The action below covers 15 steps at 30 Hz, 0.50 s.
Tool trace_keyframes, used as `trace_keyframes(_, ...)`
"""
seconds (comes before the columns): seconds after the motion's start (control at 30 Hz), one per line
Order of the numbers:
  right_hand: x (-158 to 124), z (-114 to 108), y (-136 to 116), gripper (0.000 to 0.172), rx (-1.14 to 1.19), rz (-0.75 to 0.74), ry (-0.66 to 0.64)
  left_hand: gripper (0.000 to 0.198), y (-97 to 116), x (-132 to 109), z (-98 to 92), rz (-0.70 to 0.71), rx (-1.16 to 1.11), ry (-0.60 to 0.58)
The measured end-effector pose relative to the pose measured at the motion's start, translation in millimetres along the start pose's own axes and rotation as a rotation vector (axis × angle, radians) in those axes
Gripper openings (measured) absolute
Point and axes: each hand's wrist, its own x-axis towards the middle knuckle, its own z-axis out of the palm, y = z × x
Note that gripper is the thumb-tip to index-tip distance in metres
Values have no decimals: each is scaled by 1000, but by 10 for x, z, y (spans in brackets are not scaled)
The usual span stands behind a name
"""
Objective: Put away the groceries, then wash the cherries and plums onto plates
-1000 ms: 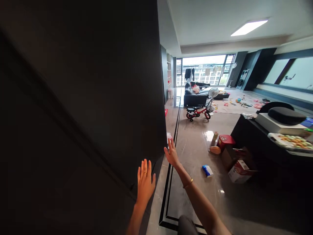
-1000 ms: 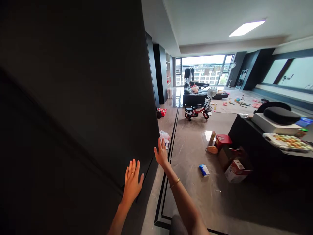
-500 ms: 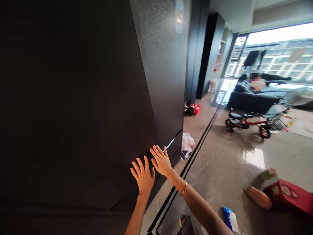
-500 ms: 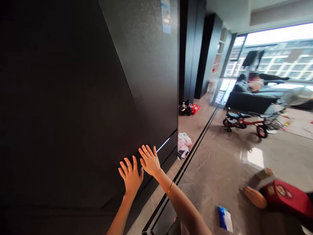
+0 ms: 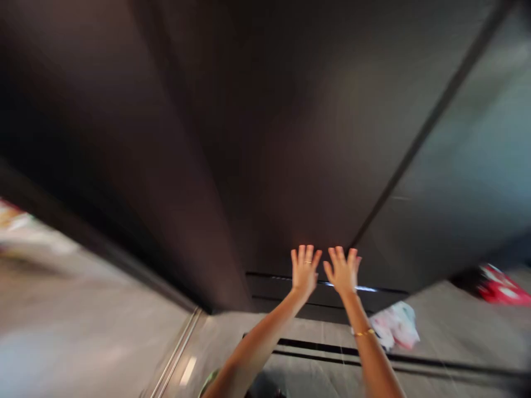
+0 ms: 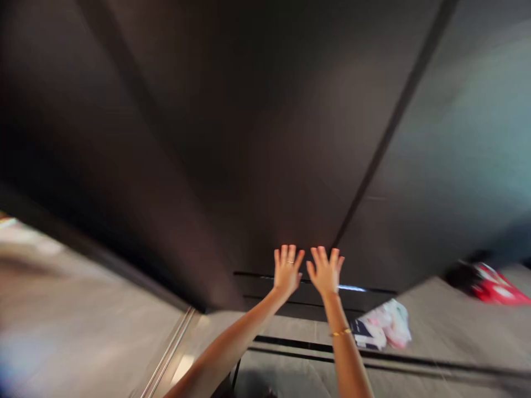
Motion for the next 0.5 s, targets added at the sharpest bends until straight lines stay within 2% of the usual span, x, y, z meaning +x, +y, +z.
trace_keyframes(0.07, -32, -42, -16, 55, 10, -5, 96, 80, 67, -76, -140, 76, -87, -24)
trace_keyframes(0.13, -57, 0, -150, 72, 96, -17, 174, 78, 28, -196, -327, 110, -95, 11)
trace_keyframes(0.2, -153, 132, -468, 78, 219, 62, 192, 74, -147, -430, -558, 90, -92, 33)
trace_keyframes(0.23, -251, 230, -704, 74, 298, 24, 178, 74, -290, -608, -687, 66, -98, 17)
trace_keyframes(0.3, -551, 495, -1310, 67, 525, -139, 78, 74, -693, -1095, -946, 14, -160, -46)
trace_keyframes(0.37, -940, 833, -2054, 61, 772, -171, -104, 79, -1220, -1722, -1185, -82, -258, -87)
trace_keyframes(0.43, -1327, 1188, -2880, 54, 880, -74, -365, 79, -1798, -2414, -1406, -235, -351, -22)
trace_keyframes(0.5, -1625, 1485, -3753, 57, 999, -54, -618, 77, -2354, -3094, -1646, -403, -411, 85)
